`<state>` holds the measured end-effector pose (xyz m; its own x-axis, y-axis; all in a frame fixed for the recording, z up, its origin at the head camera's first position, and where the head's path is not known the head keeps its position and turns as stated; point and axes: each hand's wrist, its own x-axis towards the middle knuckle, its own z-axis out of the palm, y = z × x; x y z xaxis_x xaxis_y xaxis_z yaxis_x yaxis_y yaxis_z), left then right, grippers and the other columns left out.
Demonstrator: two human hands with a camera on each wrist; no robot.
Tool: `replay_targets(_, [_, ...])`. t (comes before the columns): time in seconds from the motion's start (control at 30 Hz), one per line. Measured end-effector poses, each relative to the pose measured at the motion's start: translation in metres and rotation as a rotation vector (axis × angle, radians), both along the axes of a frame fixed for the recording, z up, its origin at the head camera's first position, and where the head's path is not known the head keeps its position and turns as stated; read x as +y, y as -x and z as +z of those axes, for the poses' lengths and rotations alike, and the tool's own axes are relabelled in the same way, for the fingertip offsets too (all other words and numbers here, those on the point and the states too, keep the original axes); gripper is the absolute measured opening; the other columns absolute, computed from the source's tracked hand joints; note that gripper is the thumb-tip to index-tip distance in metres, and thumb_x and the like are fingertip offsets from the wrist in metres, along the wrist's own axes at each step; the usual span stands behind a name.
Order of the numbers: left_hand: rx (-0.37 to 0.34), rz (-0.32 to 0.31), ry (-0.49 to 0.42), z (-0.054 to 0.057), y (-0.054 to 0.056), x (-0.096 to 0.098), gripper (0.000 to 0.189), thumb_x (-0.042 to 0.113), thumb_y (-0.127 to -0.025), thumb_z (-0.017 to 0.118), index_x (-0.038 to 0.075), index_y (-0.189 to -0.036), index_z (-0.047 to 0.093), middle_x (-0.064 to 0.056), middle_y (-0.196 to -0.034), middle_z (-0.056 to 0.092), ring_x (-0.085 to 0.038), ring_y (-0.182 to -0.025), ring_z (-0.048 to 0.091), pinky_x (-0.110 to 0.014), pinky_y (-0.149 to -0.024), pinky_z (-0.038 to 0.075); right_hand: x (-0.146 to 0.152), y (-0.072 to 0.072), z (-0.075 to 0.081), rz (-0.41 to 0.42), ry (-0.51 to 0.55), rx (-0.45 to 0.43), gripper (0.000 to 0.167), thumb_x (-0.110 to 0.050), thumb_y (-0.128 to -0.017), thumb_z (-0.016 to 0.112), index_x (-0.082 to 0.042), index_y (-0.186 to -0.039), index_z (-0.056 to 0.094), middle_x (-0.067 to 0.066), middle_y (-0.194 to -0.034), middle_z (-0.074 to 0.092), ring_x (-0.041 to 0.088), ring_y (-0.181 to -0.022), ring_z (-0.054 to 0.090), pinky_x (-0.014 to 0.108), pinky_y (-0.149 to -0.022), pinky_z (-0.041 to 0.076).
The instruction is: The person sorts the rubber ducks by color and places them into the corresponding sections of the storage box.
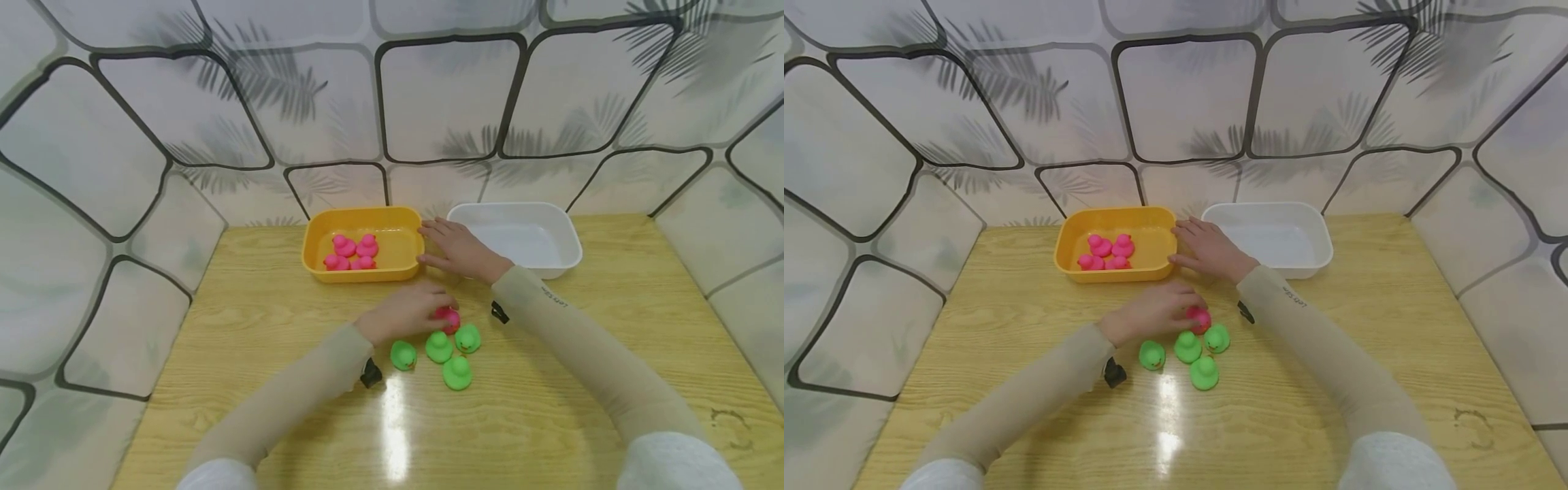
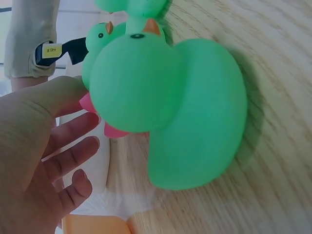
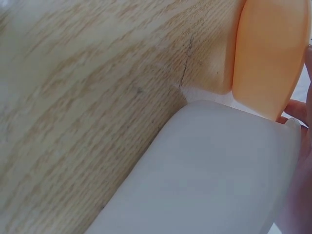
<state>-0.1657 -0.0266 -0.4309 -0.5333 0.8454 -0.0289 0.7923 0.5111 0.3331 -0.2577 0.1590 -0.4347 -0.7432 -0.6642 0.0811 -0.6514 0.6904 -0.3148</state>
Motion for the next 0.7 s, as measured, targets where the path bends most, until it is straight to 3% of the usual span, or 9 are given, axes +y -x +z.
replay_targets(0.43, [-0.008,0.009,-0.006,-0.003,0.001,0.000,0.026,0.031,-0.102,0.069,0.017,-0.124,0.073,-0.001,-0.121,0.069,-0.018,-0.116,0.061,-0.032,-0.107,0.046,-0.002,0.000,0.000,0.010,0.010,-0.003,0.067,-0.040,-0.104,0.062,0.003,-0.153,0.044,0.024,-0.159,0.043,0.048,-0.150,0.031,0.061,-0.122,0.023])
replay_targets(0.7, [-0.020,0.084,-0.051,0.015,0.003,-0.008,0.031,0.036,-0.101,0.069,0.018,-0.127,0.072,-0.003,-0.131,0.069,-0.021,-0.125,0.060,-0.038,-0.100,0.053,-0.001,-0.002,0.003,0.009,0.019,0.009,0.066,-0.038,-0.104,0.064,0.004,-0.152,0.046,0.025,-0.157,0.045,0.048,-0.149,0.033,0.062,-0.121,0.025])
